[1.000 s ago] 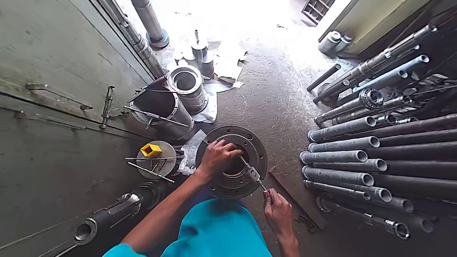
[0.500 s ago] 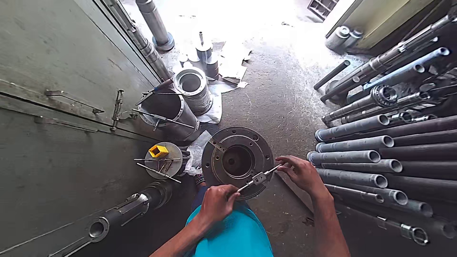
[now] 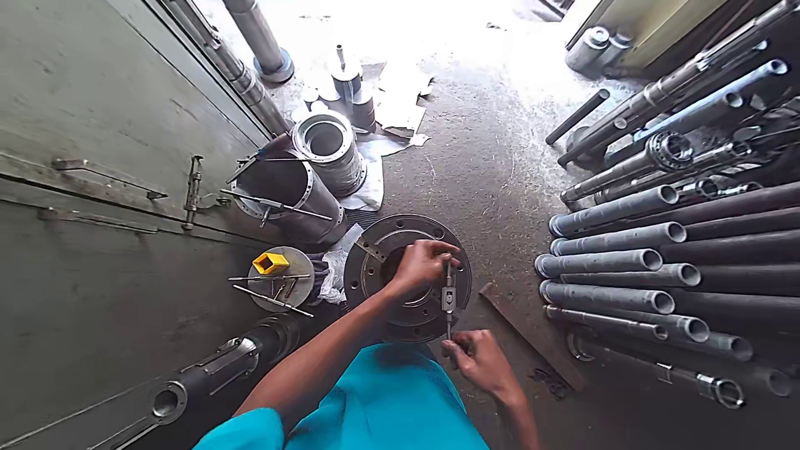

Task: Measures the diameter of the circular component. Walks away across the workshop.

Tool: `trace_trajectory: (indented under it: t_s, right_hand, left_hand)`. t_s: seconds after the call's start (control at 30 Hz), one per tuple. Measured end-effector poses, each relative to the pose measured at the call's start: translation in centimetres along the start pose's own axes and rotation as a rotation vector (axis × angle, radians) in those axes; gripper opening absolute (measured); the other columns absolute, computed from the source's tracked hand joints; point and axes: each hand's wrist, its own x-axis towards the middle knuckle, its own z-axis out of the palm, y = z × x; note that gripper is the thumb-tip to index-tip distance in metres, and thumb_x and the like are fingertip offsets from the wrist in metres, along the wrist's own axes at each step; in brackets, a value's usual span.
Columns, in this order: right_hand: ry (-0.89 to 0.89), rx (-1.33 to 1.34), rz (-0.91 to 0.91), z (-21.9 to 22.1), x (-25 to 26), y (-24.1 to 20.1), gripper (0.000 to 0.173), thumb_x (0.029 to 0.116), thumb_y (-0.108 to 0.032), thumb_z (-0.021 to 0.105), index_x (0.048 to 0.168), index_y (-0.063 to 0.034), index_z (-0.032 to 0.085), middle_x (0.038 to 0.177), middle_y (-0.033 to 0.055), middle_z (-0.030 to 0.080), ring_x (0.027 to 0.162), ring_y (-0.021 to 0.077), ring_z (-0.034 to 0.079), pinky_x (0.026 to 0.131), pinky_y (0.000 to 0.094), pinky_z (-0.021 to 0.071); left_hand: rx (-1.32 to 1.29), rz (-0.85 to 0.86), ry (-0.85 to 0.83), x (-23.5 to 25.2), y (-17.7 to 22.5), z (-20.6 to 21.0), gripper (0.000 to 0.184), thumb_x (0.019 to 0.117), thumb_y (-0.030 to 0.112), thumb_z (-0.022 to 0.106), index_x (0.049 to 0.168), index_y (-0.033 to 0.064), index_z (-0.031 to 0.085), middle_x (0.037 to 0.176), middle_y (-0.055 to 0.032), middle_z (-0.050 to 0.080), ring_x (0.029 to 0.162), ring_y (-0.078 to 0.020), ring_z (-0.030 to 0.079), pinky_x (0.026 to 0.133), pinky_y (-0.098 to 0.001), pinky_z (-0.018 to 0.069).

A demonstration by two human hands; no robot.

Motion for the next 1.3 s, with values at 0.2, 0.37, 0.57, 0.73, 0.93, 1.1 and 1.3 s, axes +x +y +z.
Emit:
trace_trajectory:
  t_s: [0.2, 0.37, 0.57, 0.73, 0.93, 1.1, 1.3]
  right_hand:
    - [0.129, 0.214, 0.143, 2.9, -0.4, -1.6, 0.034, 0.0967, -0.036, 0.06, 0.074, -0.0123, 0.068, 0.063, -0.0036, 0.067, 0.058, 0.0087, 0.066, 0.058, 0.0346, 0.0564]
    - [0.192, 0.17, 0.107, -3.4, -1.1, 2.8, 0.025, 0.0964, -0.027, 0.061, 0.089, -0.0079, 0.075, 0.07, -0.001, 0.068, 0.06, 0.0103, 0.064, 0.061, 0.0346, 0.057]
    - [0.286, 0.173, 0.038, -7.4, 3.3, 3.3, 0.022, 0.0984, -0.024, 0.058, 0.088, -0.011, 0.072, 0.065, -0.0101, 0.062, 0.057, 0.0005, 0.056, 0.058, 0.0235, 0.049]
    - [0.323, 0.181, -0.015, -7.2, 7.6, 1.5, 0.025, 0.1033, -0.023, 0.055, 0.092, -0.008, 0.071, 0.066, -0.0033, 0.061, 0.057, 0.0066, 0.058, 0.059, 0.0294, 0.0526]
    - [0.183, -0.026, -0.095, -8.8, 10.6, -0.6, 0.026, 0.1038, -0.025, 0.058, 0.085, -0.01, 0.068, 0.067, 0.0044, 0.061, 0.062, 0.0182, 0.061, 0.062, 0.0444, 0.0498]
    - [0.032, 0.127, -0.07, -9.5, 6.1, 3.4, 0.032, 0.1042, -0.03, 0.048, 0.087, -0.0079, 0.064, 0.064, -0.0023, 0.056, 0.056, 0.0093, 0.056, 0.059, 0.0337, 0.051]
    - [-0.185, 0.502, -0.017, -1.2, -0.1, 2.3, 0.032, 0.1063, -0.021, 0.045, 0.099, -0.0026, 0.069, 0.071, -0.0011, 0.063, 0.058, 0.0067, 0.06, 0.058, 0.0283, 0.0553]
  left_hand:
    - [0.273, 0.084, -0.122, 2.0, 1.4, 0.4, 0.016, 0.1004, 0.012, 0.063, 0.106, 0.0152, 0.077, 0.092, 0.0013, 0.078, 0.079, -0.0118, 0.073, 0.078, -0.04, 0.0602]
    - [0.138, 0.037, 0.103, -4.0, -2.6, -4.5, 0.015, 0.1004, 0.021, 0.064, 0.104, 0.0122, 0.074, 0.093, 0.0009, 0.077, 0.082, -0.0109, 0.072, 0.082, -0.0389, 0.0598]
    - [-0.191, -0.077, 0.306, -12.6, -5.3, -1.2, 0.01, 0.0977, 0.005, 0.063, 0.106, 0.0015, 0.069, 0.094, -0.0072, 0.078, 0.078, -0.0198, 0.077, 0.071, -0.0363, 0.0674]
    - [-0.207, -0.173, 0.065, -15.0, -5.3, 1.0, 0.007, 0.0959, 0.006, 0.068, 0.101, 0.0014, 0.065, 0.09, -0.007, 0.078, 0.073, -0.0197, 0.077, 0.068, -0.0356, 0.0664]
    - [-0.059, -0.221, -0.101, -14.9, -5.1, 2.5, 0.007, 0.096, 0.012, 0.068, 0.097, 0.0062, 0.065, 0.081, -0.0035, 0.077, 0.068, -0.0162, 0.076, 0.067, -0.0332, 0.0661]
    - [0.131, -0.022, 0.221, -12.9, -4.9, -2.4, 0.011, 0.0947, 0.014, 0.068, 0.1, 0.0071, 0.073, 0.084, 0.001, 0.077, 0.07, -0.0106, 0.074, 0.067, -0.0311, 0.0656]
    - [0.173, 0.065, 0.025, -0.2, -0.2, -2.5, 0.014, 0.0989, 0.014, 0.068, 0.108, 0.011, 0.078, 0.096, -0.0014, 0.079, 0.081, -0.0121, 0.075, 0.079, -0.0377, 0.064]
